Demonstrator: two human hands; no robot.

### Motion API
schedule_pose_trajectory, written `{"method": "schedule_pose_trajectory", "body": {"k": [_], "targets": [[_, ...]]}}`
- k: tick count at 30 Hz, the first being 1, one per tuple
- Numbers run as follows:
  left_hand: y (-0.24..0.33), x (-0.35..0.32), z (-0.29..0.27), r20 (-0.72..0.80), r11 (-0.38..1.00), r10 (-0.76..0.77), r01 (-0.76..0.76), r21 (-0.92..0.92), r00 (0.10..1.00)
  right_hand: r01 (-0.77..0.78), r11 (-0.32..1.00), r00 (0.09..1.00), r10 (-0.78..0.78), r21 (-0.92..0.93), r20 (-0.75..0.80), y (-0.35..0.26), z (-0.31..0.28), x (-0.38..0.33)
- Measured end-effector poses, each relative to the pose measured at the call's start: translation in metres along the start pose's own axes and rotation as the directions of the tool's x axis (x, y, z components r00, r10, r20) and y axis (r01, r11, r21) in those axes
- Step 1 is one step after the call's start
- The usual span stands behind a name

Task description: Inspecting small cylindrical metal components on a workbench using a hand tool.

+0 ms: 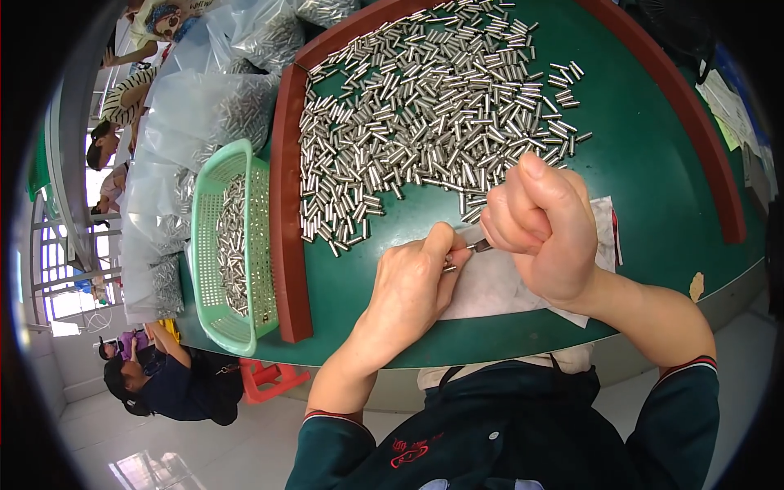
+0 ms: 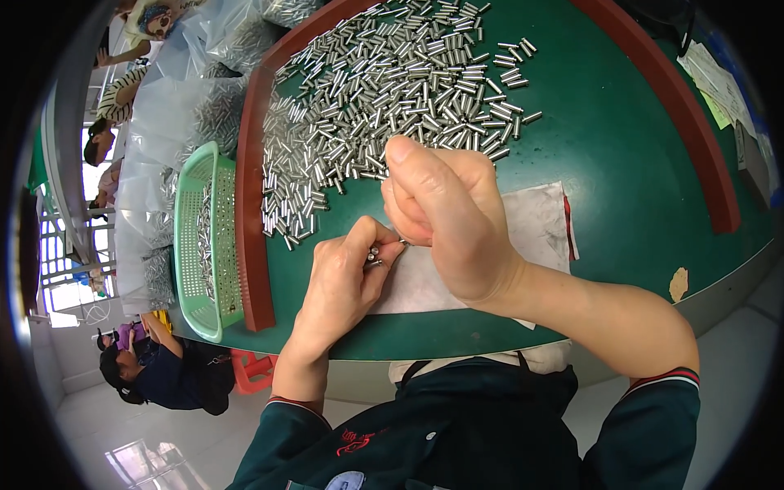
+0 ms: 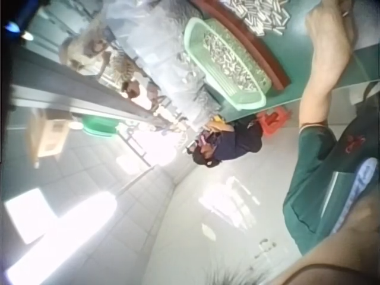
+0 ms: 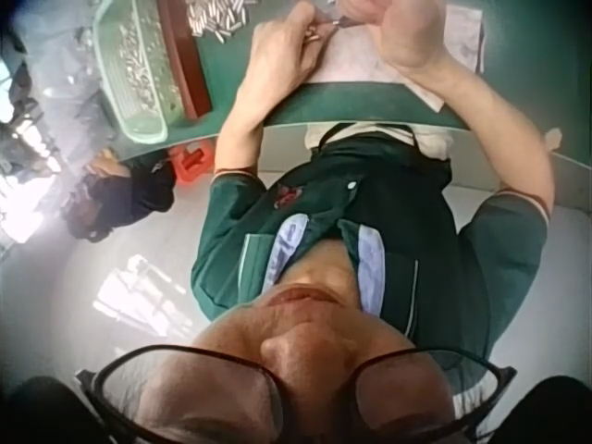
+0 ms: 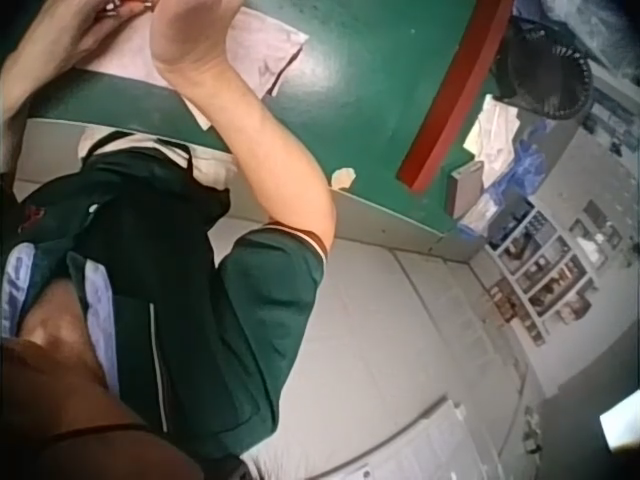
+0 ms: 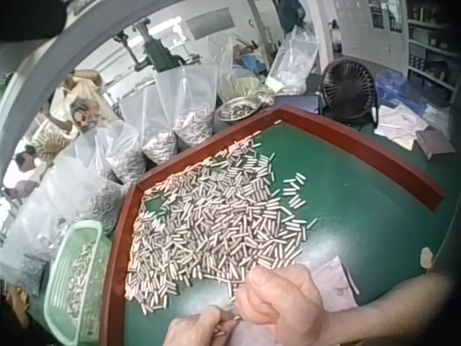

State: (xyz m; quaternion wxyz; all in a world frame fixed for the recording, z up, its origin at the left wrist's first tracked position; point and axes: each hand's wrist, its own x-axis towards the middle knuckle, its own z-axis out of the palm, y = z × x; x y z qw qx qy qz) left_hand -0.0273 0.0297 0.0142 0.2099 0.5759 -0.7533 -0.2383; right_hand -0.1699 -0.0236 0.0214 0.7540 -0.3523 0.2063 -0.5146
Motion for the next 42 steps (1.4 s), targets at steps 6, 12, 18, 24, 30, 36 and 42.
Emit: {"method": "schedule_pose_trajectory", "body": {"k": [6, 12, 18, 24, 30, 36, 42], "targets": [[-0.002, 0.0, 0.003, -0.019, 1.0, 0.014, -0.015, -0.02, 1.0, 0.011, 0.999, 1.0, -0.011, -0.038, 0.017, 0.003, -0.002, -0.001], [0.0, 0.001, 0.0, -0.019, 1.0, 0.004, -0.004, 0.006, 1.0, 0.03, 0.999, 0.999, -0.029, -0.032, 0.039, 0.005, 0.002, -0.004], [-0.002, 0.003, -0.001, -0.016, 1.0, 0.026, -0.025, 0.018, 1.0, 0.089, 0.985, 0.993, -0.076, -0.146, 0.09, 0.007, 0.007, -0.009], [0.001, 0.001, -0.001, -0.027, 0.998, 0.054, -0.053, 0.037, 0.998, 0.102, 0.981, 0.987, -0.079, -0.167, 0.141, 0.008, 0.005, -0.009], [-0.002, -0.001, 0.006, -0.032, 0.989, 0.092, -0.087, 0.118, 0.995, 0.008, 0.997, 0.999, -0.012, 0.074, 0.048, 0.006, -0.002, -0.004], [0.004, 0.001, -0.001, -0.034, 0.997, 0.063, -0.061, 0.051, 0.997, 0.009, 0.999, 0.996, -0.013, 0.047, 0.087, -0.002, -0.001, -0.003], [-0.014, 0.003, -0.016, 0.312, 0.284, -0.235, 0.372, -0.884, 0.921, 0.012, 0.997, 0.999, -0.009, -0.076, 0.044, 0.005, -0.004, 0.0]]}}
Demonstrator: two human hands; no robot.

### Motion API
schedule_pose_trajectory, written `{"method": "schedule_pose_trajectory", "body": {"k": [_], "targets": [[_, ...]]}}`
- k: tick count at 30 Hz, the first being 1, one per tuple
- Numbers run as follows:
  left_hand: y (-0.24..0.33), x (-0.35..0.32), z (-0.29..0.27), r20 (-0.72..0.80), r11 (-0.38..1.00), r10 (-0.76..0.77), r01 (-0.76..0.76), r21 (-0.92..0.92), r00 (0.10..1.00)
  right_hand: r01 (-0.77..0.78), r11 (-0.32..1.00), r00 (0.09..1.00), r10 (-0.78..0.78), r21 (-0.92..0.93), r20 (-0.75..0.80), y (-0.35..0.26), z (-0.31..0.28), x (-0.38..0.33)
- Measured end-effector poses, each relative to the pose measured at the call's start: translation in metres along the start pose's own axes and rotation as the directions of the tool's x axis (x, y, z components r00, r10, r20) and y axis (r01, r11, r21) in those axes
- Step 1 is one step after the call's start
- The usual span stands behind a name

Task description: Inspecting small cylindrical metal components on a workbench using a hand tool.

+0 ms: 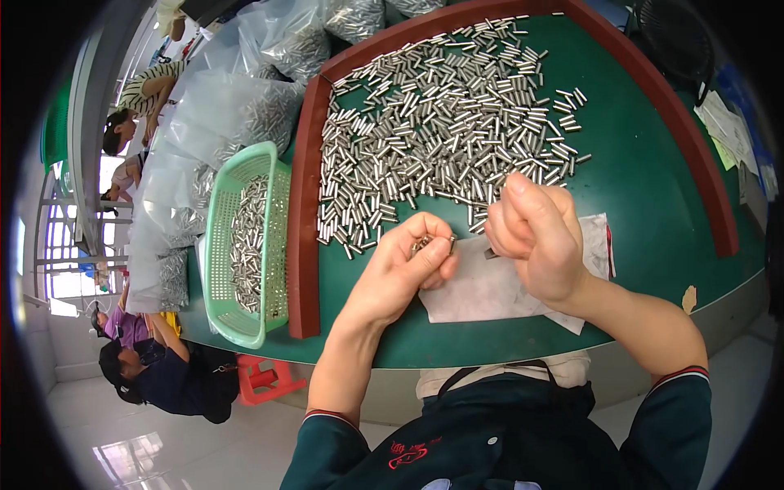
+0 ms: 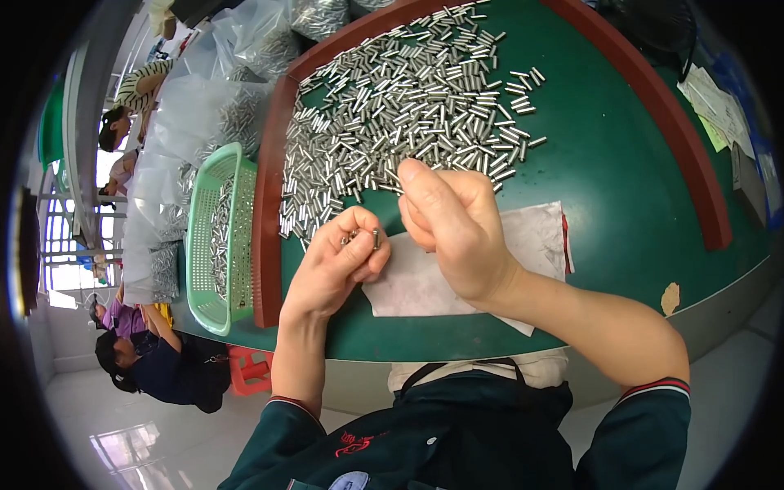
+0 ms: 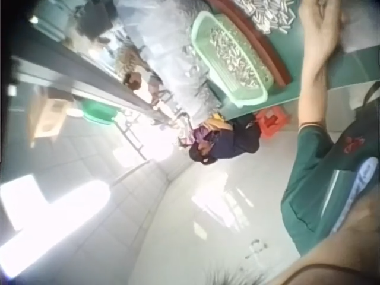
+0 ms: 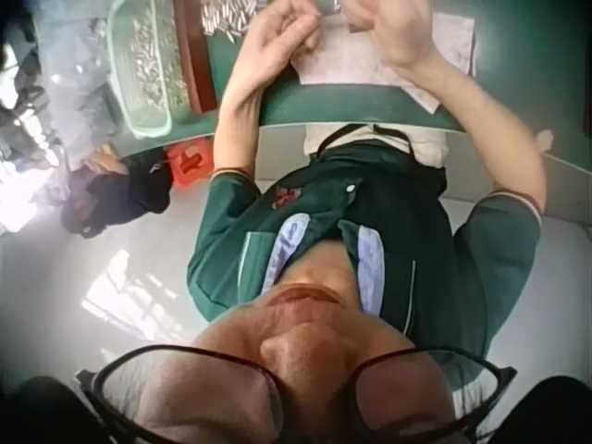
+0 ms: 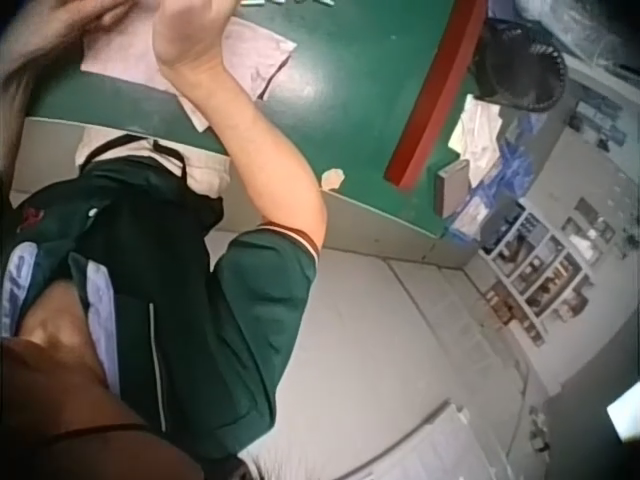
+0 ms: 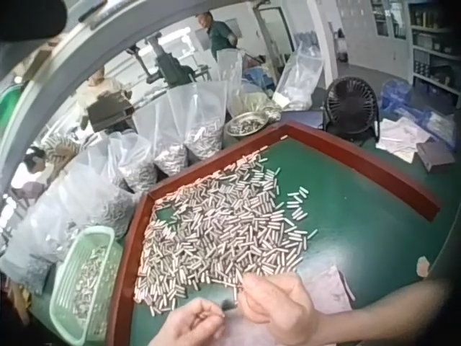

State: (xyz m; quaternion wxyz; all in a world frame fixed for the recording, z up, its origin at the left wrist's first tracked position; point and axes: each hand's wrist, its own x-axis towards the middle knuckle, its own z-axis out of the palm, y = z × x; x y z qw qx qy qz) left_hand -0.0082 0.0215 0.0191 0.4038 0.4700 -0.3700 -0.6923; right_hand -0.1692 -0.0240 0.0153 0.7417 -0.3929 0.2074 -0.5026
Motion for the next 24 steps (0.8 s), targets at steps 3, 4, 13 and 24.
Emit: {"method": "schedule_pose_trajectory", "body": {"k": [3, 4, 13, 24], "targets": [[0.0, 0.001, -0.009, 0.117, 0.94, 0.026, 0.016, -0.341, 0.993, -0.025, 0.997, 1.0, 0.025, 0.068, 0.007, -0.001, 0.001, -0.002], [-0.001, 0.001, -0.01, 0.107, 0.931, 0.017, 0.024, -0.364, 0.994, -0.026, 0.996, 1.0, 0.025, 0.086, 0.008, 0.0, 0.001, -0.003], [0.004, 0.005, -0.017, 0.082, 0.914, -0.041, 0.07, -0.4, 0.996, -0.021, 0.998, 1.0, 0.02, 0.064, 0.014, -0.004, 0.001, -0.001], [0.049, -0.028, -0.028, -0.483, 0.655, 0.749, -0.396, 0.643, 0.454, -0.038, 0.999, 0.999, 0.038, 0.021, 0.03, -0.005, 0.002, -0.001]]}}
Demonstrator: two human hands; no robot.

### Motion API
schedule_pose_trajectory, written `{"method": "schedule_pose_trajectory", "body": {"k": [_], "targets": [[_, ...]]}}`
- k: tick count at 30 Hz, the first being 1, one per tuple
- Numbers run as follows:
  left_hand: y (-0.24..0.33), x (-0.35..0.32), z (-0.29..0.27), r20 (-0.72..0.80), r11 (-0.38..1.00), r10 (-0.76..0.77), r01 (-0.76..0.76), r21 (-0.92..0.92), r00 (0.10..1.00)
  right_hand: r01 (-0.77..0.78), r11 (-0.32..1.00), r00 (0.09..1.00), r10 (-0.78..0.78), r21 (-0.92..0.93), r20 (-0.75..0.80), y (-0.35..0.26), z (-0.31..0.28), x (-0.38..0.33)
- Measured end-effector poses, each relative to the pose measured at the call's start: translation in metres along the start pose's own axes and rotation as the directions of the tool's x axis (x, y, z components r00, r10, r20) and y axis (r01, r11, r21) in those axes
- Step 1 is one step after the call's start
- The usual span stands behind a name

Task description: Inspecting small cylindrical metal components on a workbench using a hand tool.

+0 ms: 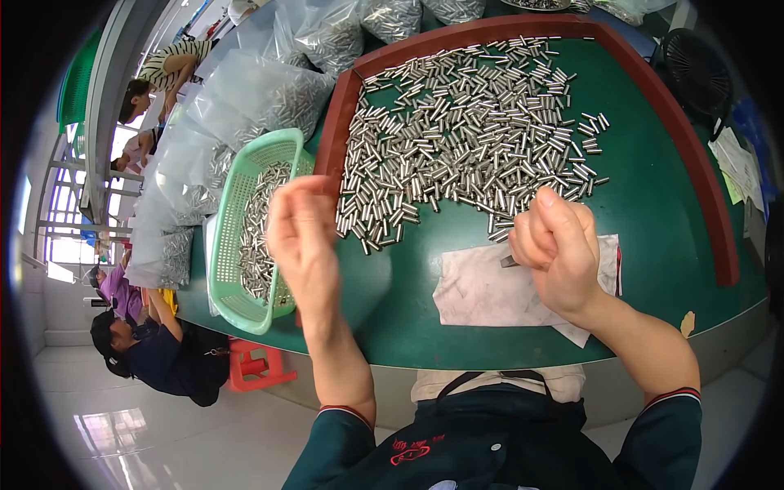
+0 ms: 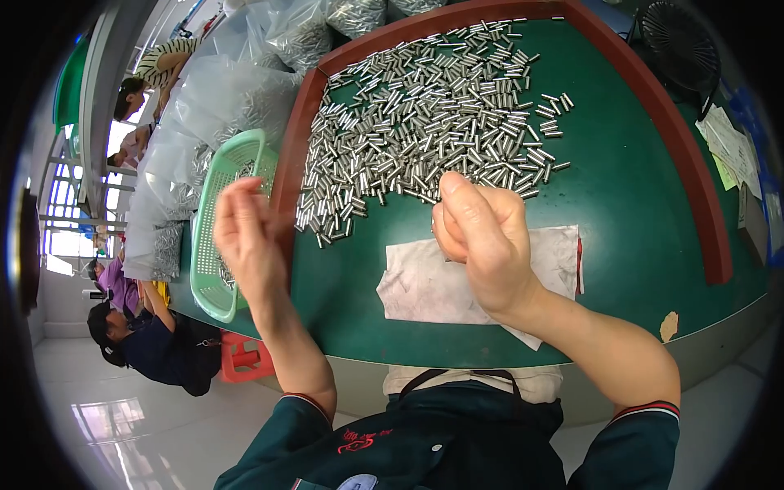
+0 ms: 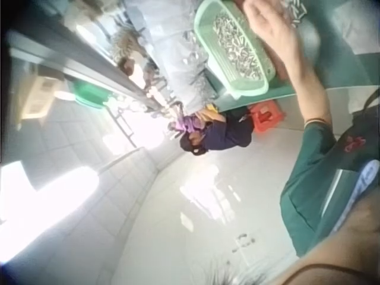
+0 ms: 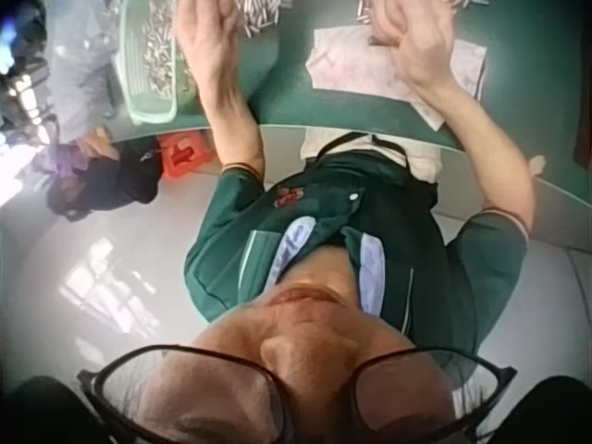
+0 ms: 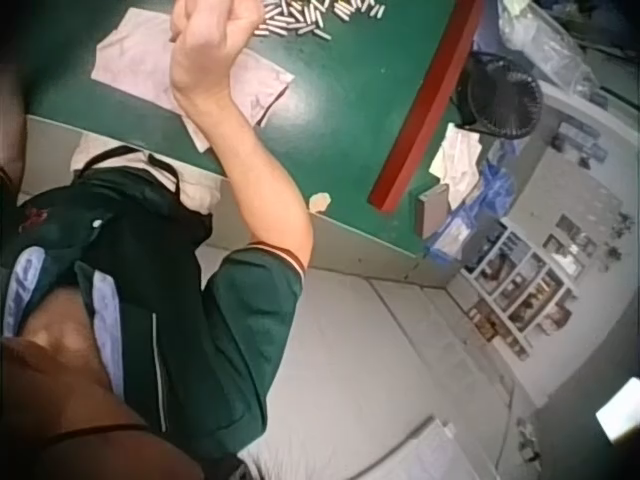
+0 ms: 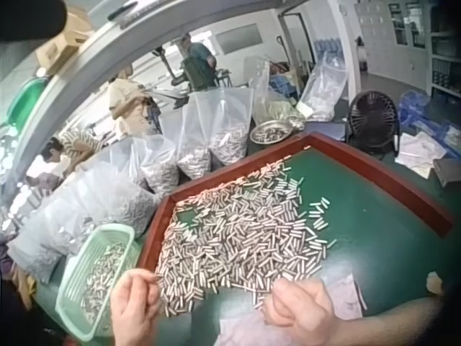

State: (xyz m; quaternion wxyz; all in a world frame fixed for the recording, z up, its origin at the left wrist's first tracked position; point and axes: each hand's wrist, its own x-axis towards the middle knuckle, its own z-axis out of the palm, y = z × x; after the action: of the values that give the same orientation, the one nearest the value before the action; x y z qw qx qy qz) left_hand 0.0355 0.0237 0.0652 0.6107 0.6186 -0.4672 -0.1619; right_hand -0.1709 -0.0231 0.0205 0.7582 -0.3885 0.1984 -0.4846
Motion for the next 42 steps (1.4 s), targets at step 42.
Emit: {"method": "schedule_pose_trajectory", "body": {"k": [42], "targets": [[-0.041, -0.017, 0.034, 0.64, 0.743, -0.397, 0.64, -0.197, 0.658, 0.0, 0.999, 0.999, 0.001, 0.047, -0.037, 0.0, -0.002, 0.001]]}}
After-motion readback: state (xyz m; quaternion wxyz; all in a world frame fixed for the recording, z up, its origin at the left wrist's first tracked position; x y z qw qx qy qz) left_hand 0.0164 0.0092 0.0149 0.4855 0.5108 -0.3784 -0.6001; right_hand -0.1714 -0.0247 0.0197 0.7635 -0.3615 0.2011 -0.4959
